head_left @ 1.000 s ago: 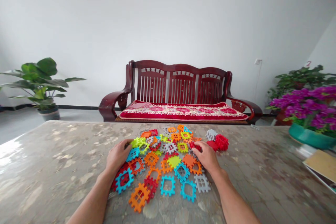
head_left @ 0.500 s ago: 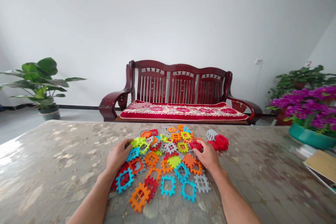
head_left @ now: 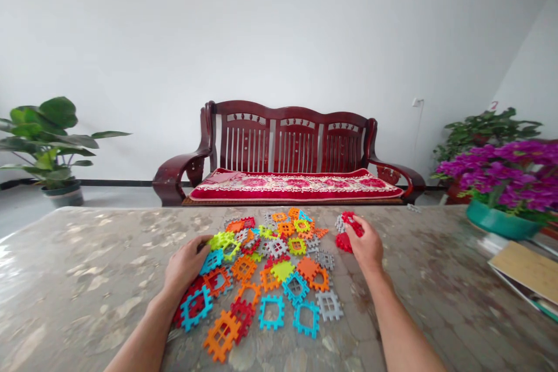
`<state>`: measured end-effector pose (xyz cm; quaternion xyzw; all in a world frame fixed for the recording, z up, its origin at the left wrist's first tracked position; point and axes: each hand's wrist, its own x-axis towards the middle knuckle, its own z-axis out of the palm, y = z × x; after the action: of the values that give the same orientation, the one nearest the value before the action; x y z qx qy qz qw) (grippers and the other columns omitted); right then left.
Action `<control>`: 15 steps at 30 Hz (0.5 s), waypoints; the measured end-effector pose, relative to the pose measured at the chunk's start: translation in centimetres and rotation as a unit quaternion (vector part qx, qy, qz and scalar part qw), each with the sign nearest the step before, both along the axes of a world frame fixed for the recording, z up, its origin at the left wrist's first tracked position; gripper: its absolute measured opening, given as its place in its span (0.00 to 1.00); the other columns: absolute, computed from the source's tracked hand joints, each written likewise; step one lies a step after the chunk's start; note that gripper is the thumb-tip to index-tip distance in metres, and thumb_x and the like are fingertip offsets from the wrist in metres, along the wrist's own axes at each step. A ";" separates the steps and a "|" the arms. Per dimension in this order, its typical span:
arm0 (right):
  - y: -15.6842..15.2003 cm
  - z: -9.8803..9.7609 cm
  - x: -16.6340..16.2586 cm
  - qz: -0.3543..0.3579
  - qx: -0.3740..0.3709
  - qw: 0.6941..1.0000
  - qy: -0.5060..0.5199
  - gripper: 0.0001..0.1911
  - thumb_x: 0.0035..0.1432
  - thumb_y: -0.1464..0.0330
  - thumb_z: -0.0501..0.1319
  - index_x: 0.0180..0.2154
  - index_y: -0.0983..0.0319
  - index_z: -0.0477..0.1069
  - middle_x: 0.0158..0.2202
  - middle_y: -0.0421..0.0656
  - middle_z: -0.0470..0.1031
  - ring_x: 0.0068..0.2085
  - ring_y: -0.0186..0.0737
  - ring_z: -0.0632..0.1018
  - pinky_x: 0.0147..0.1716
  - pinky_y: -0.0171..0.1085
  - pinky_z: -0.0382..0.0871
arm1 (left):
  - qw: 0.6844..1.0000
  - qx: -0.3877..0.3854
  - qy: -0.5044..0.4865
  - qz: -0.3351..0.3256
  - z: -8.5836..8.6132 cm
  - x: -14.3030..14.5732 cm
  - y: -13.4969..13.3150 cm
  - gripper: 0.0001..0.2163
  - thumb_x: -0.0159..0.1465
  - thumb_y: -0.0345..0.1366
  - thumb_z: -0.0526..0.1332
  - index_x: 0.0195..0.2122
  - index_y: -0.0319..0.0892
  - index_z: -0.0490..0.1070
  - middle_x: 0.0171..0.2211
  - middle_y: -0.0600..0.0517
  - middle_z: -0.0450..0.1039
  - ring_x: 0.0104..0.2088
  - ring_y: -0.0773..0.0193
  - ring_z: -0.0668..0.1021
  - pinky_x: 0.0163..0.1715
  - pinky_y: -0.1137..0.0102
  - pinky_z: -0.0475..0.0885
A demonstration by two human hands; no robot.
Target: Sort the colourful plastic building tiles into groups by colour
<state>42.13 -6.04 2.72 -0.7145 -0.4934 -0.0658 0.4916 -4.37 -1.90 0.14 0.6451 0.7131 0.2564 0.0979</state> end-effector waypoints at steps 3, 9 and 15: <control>-0.1 -0.1 2.0 -0.049 -0.010 0.999 0.006 0.27 0.53 0.53 0.56 0.48 0.62 0.75 0.47 0.51 0.78 0.47 0.51 0.76 0.49 0.45 0.67 | 1.000 -0.007 -0.001 0.001 0.0 0.0 0.0 0.17 0.63 0.43 0.53 0.49 0.50 0.75 0.47 0.53 0.80 0.44 0.58 0.80 0.41 0.70 0.71; -0.1 -0.3 4.8 -0.084 -0.024 0.996 0.011 0.28 0.53 0.51 0.57 0.48 0.61 0.76 0.46 0.51 0.79 0.45 0.52 0.77 0.46 0.45 0.67 | 1.000 -0.008 0.001 -0.004 -0.3 -0.3 0.2 0.18 0.63 0.45 0.52 0.49 0.50 0.75 0.47 0.53 0.80 0.46 0.58 0.79 0.42 0.70 0.70; -0.4 -0.2 5.9 -0.096 -0.056 0.994 0.014 0.26 0.52 0.52 0.58 0.47 0.59 0.76 0.44 0.49 0.80 0.43 0.51 0.77 0.43 0.44 0.68 | 1.000 -0.007 0.005 -0.005 -0.5 -0.5 0.5 0.18 0.62 0.45 0.53 0.49 0.51 0.75 0.47 0.54 0.80 0.46 0.58 0.79 0.43 0.70 0.71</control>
<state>47.99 -6.45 2.54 -0.7858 -0.4184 -0.0749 0.4493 -4.89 -1.42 -0.36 0.6491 0.7124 0.2475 0.0999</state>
